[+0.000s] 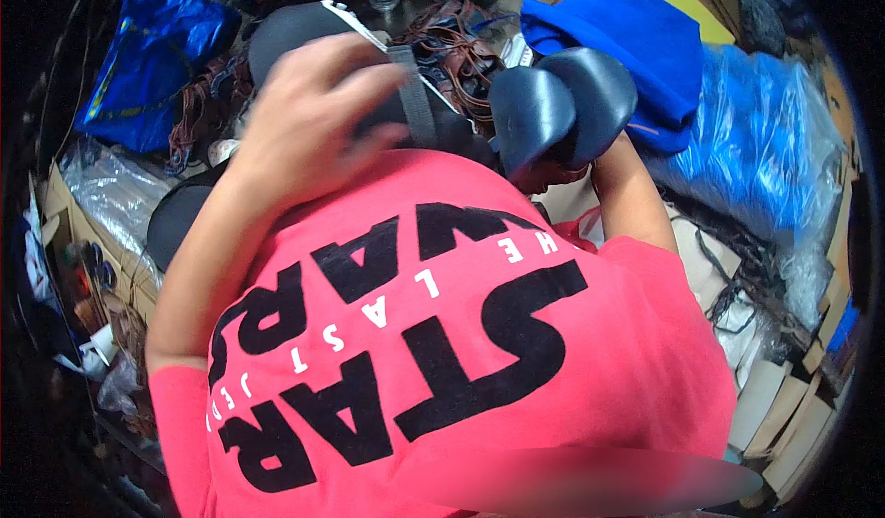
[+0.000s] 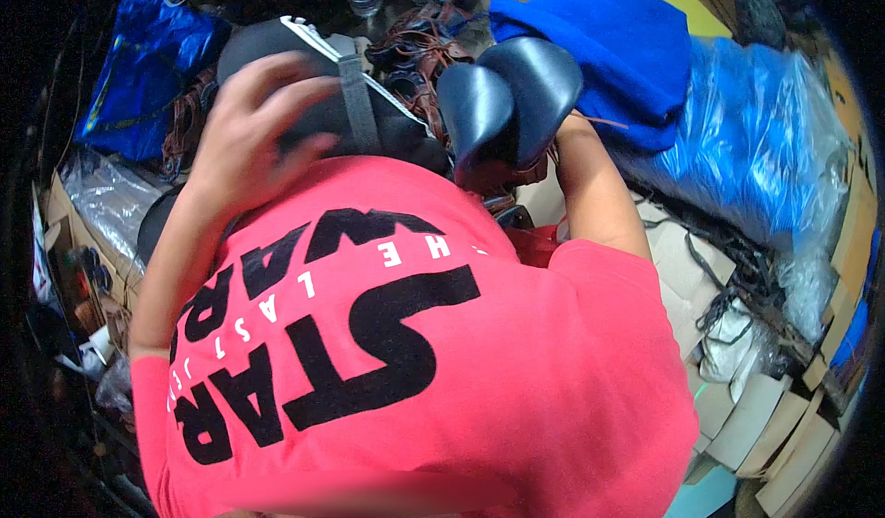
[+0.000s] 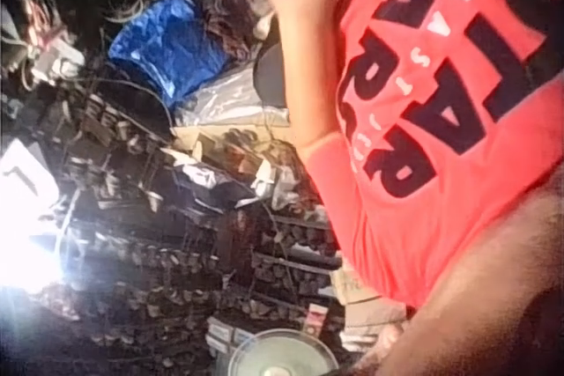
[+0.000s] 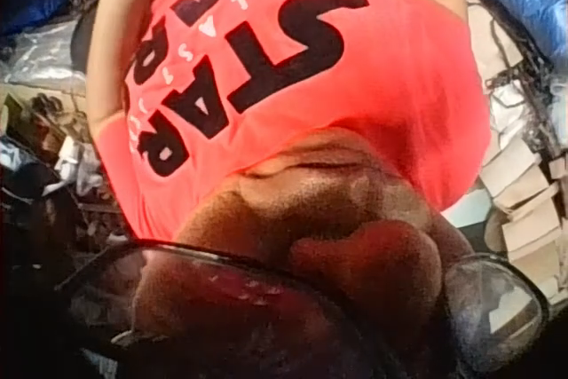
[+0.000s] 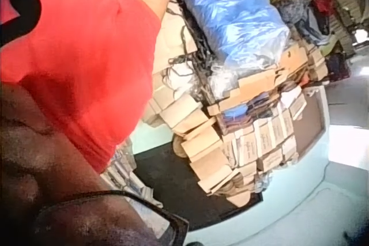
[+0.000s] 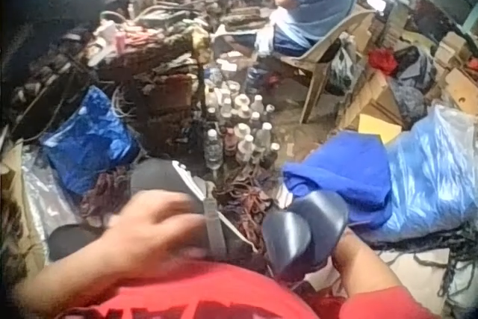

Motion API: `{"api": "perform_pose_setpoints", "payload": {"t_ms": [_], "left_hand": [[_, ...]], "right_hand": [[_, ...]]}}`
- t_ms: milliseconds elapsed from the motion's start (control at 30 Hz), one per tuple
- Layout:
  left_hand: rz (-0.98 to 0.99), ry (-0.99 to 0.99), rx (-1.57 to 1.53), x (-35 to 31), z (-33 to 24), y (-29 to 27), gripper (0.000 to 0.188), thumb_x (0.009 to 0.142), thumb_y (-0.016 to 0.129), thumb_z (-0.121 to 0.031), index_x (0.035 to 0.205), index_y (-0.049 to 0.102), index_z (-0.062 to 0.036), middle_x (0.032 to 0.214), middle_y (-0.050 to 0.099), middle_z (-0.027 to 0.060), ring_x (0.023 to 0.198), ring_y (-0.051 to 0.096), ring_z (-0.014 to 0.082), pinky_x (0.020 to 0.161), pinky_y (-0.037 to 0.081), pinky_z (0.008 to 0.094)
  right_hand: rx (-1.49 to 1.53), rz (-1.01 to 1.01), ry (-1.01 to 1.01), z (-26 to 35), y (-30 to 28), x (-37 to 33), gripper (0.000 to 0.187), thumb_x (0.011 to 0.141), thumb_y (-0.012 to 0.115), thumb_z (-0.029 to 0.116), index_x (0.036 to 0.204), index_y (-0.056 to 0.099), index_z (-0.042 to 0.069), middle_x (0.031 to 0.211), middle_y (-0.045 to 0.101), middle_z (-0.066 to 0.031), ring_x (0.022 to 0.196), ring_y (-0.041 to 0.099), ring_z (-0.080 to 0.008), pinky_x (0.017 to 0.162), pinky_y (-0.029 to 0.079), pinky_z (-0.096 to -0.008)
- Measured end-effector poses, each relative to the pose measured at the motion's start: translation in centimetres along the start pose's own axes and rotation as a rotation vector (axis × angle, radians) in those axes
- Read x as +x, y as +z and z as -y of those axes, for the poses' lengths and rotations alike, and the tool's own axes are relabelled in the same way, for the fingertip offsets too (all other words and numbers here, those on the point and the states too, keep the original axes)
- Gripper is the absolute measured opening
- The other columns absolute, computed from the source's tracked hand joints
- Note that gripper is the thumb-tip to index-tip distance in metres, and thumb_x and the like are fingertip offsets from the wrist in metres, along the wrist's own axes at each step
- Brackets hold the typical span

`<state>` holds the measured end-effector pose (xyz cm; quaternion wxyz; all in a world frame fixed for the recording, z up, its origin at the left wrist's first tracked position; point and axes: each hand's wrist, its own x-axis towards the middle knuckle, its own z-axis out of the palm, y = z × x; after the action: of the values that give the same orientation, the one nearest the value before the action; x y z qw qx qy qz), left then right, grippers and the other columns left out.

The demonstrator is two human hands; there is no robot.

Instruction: The recorder is assembling components of leather boat shoes, fitting liners into the uppers and organizing the pieces.

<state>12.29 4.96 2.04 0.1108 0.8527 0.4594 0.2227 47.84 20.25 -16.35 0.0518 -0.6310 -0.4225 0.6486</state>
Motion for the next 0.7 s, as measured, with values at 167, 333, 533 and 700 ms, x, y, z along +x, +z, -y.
{"api": "perform_pose_setpoints", "payload": {"t_ms": [167, 333, 533, 700], "left_hand": [[0.012, -0.053, -0.427, 5.9, -2.3, 4.4, 0.064, 0.064, 0.076, -0.030, 0.117, 0.048, -0.0082, 0.112, 0.048, 0.0178, 0.100, 0.052, 0.0356, 0.084, 0.045, 0.0398], [0.158, -0.210, -0.518, 5.1, -1.0, 5.7, 0.066, 0.062, 0.078, -0.029, 0.116, 0.046, -0.0069, 0.107, 0.047, 0.0172, 0.091, 0.056, 0.0322, 0.080, 0.047, 0.0378], [0.118, -0.275, -0.561, 5.3, 0.0, 6.4, 0.074, 0.059, 0.075, -0.051, 0.110, 0.051, -0.0025, 0.101, 0.053, 0.0173, 0.095, 0.055, 0.0301, 0.081, 0.045, 0.0371], [0.137, -0.371, -0.521, 5.3, 0.2, 6.7, 0.078, 0.055, 0.077, -0.053, 0.109, 0.053, -0.0027, 0.103, 0.054, 0.0178, 0.097, 0.055, 0.0309, 0.084, 0.044, 0.0380]], "right_hand": [[-0.091, 0.079, -0.002, 2.1, 6.2, -2.0, 0.033, 0.080, 0.056, 0.023, 0.107, 0.058, 0.004, 0.096, 0.061, -0.0141, 0.082, 0.058, -0.0221, 0.070, 0.045, -0.0316], [-0.130, 0.104, 0.023, 4.1, 8.2, 0.0, 0.033, 0.080, 0.056, 0.024, 0.107, 0.058, 0.004, 0.095, 0.061, -0.0144, 0.079, 0.059, -0.0221, 0.067, 0.046, -0.0316], [-0.141, 0.145, 0.051, 3.6, 7.2, -1.0, 0.034, 0.079, 0.057, 0.025, 0.105, 0.059, 0.004, 0.092, 0.062, -0.0149, 0.076, 0.060, -0.0220, 0.064, 0.047, -0.0315], [-0.136, 0.165, 0.075, 3.6, 7.7, -0.9, 0.034, 0.079, 0.057, 0.025, 0.105, 0.059, 0.003, 0.091, 0.062, -0.0152, 0.073, 0.061, -0.0219, 0.061, 0.048, -0.0314]]}}
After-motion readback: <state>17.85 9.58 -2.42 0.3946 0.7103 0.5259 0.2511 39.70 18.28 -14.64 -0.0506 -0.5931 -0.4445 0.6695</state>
